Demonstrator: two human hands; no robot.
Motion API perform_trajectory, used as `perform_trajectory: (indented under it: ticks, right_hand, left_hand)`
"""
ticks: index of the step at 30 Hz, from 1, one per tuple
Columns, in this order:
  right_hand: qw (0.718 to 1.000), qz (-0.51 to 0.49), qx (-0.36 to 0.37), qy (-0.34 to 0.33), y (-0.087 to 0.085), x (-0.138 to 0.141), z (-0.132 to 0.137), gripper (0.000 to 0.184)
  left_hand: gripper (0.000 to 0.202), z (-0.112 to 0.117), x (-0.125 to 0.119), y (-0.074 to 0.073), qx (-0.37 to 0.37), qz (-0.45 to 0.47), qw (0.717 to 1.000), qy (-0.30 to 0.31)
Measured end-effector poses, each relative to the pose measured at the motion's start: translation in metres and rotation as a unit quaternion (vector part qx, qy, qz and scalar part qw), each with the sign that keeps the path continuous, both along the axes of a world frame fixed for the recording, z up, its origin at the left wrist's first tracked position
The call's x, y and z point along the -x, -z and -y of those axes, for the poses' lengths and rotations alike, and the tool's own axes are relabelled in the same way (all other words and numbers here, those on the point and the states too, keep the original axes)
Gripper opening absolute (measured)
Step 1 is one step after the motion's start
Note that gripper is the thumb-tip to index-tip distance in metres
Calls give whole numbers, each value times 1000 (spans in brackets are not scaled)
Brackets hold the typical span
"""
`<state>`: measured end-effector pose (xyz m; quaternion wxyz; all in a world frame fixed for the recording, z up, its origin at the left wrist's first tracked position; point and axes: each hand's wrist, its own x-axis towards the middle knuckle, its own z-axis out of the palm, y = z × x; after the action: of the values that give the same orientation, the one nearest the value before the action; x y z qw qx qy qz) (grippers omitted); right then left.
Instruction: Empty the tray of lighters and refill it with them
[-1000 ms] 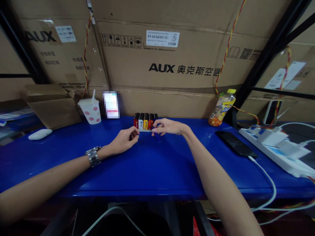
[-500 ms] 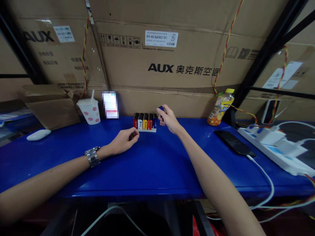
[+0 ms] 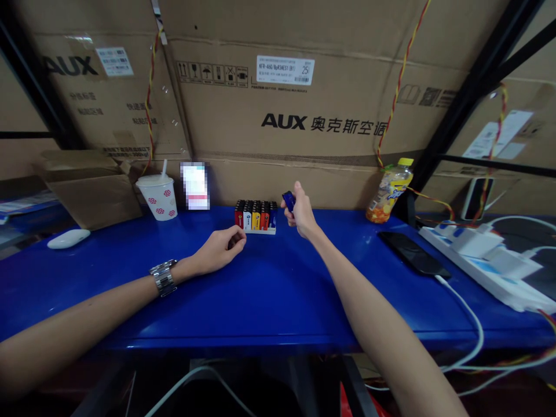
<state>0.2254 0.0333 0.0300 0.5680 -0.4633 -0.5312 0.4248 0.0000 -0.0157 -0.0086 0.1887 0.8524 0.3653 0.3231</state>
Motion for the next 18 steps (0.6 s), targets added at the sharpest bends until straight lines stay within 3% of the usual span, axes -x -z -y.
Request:
perform_trajectory:
  ticks: [4, 8, 18]
  right_hand:
    - [988, 112, -105, -24, 3, -9, -2, 41]
    - [949, 238, -203, -36, 4, -13, -4, 36]
    - [953, 247, -158, -80, 13, -12, -5, 38]
  left_hand:
    - [8, -1, 0, 1, -2, -3, 1000, 1]
    - [7, -1, 0, 1, -5, -5, 1000, 0]
    - [7, -2, 1, 3, -9, -9, 1000, 11]
